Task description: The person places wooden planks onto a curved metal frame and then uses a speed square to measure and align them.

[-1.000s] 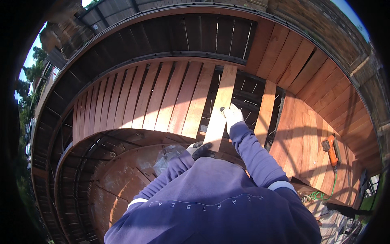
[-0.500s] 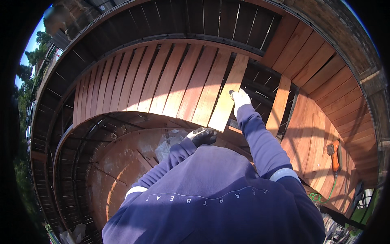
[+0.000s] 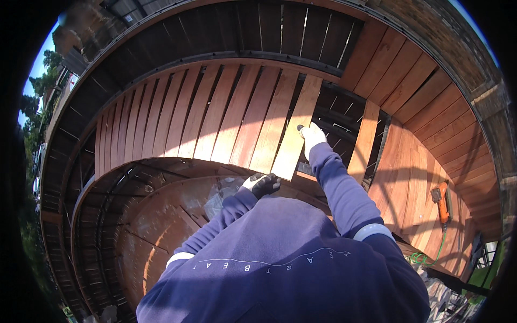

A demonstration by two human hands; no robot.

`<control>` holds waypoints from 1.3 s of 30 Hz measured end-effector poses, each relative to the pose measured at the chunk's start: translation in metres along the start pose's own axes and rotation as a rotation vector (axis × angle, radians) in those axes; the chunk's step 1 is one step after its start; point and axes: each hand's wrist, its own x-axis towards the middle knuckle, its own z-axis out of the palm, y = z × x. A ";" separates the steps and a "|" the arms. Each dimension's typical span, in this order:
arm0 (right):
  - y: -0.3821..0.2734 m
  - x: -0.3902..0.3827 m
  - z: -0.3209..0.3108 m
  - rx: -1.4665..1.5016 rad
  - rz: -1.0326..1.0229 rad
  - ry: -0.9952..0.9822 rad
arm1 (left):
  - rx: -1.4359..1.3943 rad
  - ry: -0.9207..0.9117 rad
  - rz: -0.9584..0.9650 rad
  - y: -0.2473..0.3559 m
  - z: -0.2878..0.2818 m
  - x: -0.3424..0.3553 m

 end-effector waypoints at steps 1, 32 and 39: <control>0.002 0.002 -0.001 -0.023 -0.002 -0.002 | -0.136 -0.030 -0.036 0.000 -0.002 0.000; -0.001 -0.004 0.009 0.010 -0.037 0.022 | 0.621 0.249 0.255 -0.016 0.042 -0.014; -0.007 -0.011 0.016 -0.027 -0.027 0.001 | 0.718 0.305 0.250 -0.012 0.028 -0.011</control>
